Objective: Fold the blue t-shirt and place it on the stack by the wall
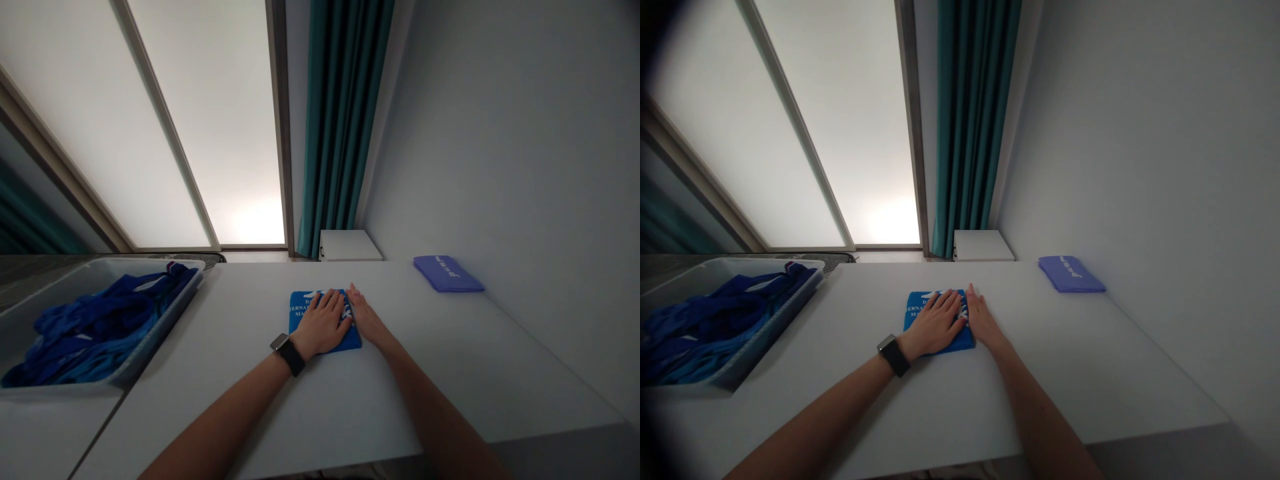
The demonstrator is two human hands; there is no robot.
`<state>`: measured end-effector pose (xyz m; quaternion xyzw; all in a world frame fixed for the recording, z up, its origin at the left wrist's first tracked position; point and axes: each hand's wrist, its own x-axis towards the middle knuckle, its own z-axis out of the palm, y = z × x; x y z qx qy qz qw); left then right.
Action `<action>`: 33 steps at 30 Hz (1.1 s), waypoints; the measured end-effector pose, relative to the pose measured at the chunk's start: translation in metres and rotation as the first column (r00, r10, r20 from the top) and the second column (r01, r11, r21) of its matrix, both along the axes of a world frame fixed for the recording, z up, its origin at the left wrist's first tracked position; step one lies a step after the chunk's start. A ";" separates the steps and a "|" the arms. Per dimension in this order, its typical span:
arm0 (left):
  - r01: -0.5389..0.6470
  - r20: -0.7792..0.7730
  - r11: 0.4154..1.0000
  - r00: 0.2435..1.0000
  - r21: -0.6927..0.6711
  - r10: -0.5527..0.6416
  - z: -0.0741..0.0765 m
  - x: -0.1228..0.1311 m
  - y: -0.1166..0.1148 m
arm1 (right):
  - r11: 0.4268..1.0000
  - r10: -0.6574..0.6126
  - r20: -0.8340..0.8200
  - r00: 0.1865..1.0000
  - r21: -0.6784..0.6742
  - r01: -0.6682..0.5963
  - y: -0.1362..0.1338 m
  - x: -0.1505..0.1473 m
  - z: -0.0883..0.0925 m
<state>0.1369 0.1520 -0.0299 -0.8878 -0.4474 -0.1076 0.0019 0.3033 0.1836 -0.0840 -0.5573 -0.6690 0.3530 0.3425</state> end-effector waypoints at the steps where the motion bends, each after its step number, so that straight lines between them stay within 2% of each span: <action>1: -0.018 -0.002 1.000 1.000 0.014 0.018 0.001 0.002 0.003 | 1.000 -0.002 -0.013 1.000 -0.001 0.002 0.000 0.001 0.000; 7: -0.027 -0.016 0.999 0.999 0.032 0.028 -0.005 0.010 0.011 | 0.999 -0.041 -0.095 0.995 -0.035 0.038 0.000 0.004 0.007; 14: 0.013 -0.019 0.998 1.000 0.067 -0.012 -0.013 0.009 0.008 | 0.997 0.058 -0.164 0.985 -0.032 -0.064 -0.004 -0.003 0.011; 18: 0.018 -0.012 0.997 1.000 0.077 -0.017 -0.013 0.008 0.009 | 0.994 0.094 -0.140 0.986 -0.046 -0.101 -0.004 0.000 0.015; 20: 0.017 -0.013 0.997 1.000 0.072 -0.016 -0.012 0.008 0.008 | 0.995 0.094 -0.051 0.994 -0.033 -0.096 -0.003 0.006 0.015; 23: 0.012 -0.014 0.997 1.000 0.075 -0.011 -0.011 0.008 0.008 | 0.995 0.062 0.255 0.965 0.056 -0.078 -0.004 0.017 0.012; 25: 0.009 -0.012 0.997 1.000 0.080 -0.008 -0.011 0.008 0.007 | 0.984 0.034 0.480 0.877 0.137 -0.113 -0.008 0.022 0.011; 27: 0.007 -0.008 0.997 1.000 0.080 -0.006 -0.012 0.008 0.007 | 0.966 0.007 0.639 0.769 0.194 -0.171 -0.013 0.023 0.011; 30: 0.006 -0.002 0.997 1.000 0.080 -0.006 -0.013 0.009 0.008 | 0.952 -0.025 0.757 0.653 0.218 -0.216 -0.021 0.016 0.015; 33: 0.009 0.003 0.996 1.000 0.085 -0.009 -0.014 0.009 0.008 | 0.953 -0.055 0.794 0.605 0.222 -0.205 -0.025 0.005 0.021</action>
